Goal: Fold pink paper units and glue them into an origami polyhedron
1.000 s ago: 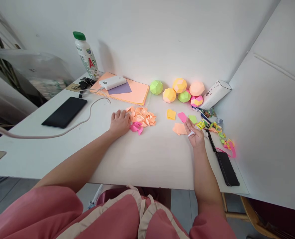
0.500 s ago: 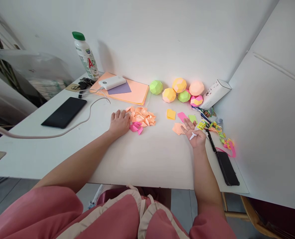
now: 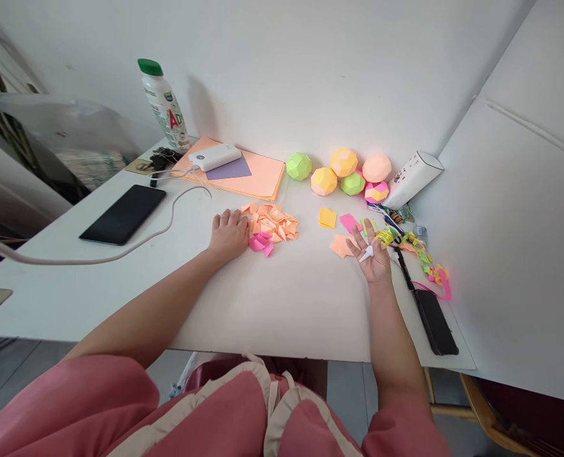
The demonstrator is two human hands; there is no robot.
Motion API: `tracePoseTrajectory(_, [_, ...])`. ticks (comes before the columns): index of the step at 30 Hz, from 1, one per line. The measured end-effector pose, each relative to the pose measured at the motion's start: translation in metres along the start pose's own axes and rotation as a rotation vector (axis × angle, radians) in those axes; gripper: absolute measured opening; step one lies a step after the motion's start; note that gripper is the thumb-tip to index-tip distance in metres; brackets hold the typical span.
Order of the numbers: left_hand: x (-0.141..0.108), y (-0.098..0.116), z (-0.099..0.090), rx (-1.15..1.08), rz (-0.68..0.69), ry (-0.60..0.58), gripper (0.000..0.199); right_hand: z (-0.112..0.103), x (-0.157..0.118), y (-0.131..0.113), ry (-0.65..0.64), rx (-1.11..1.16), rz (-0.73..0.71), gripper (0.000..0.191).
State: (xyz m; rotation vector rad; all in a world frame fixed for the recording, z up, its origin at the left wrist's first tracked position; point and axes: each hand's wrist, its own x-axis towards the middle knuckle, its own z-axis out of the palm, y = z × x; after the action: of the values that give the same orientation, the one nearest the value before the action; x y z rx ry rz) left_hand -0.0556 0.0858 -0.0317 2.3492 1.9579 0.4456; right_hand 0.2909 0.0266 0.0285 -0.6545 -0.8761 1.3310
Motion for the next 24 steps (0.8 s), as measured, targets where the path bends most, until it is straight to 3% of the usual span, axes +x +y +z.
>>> tracePoseTrajectory(7, [0.002, -0.003, 0.002, -0.136, -0.024, 0.048, 0.043, -0.004, 0.002, 0.003, 0.042, -0.024, 0.015, 0.027])
tracePoseTrajectory(11, [0.005, -0.006, -0.005, -0.373, -0.102, 0.219, 0.042, -0.005, 0.004, 0.008, 0.11, -0.043, 0.022, 0.035])
tracePoseTrajectory(13, [0.004, -0.004, -0.011, -0.404, -0.048, 0.272, 0.038, -0.005, 0.004, 0.009, 0.168, -0.057, 0.034, 0.039])
tracePoseTrajectory(17, [-0.008, 0.009, -0.019, -0.329, 0.332, 0.13, 0.03, -0.003, 0.004, 0.011, 0.211, -0.085, 0.052, 0.044])
tracePoseTrajectory(18, [-0.011, 0.013, -0.02, -0.272, 0.374, 0.111, 0.028, -0.003, 0.003, 0.012, 0.21, -0.094, 0.055, 0.044])
tracePoseTrajectory(20, [-0.017, 0.019, -0.021, -0.155, 0.378, 0.063, 0.03, -0.002, 0.002, 0.014, 0.208, -0.118, 0.07, 0.045])
tracePoseTrajectory(24, [-0.019, 0.018, -0.025, -0.003, 0.2, 0.011, 0.047, 0.001, -0.001, 0.019, 0.193, -0.16, 0.101, 0.045])
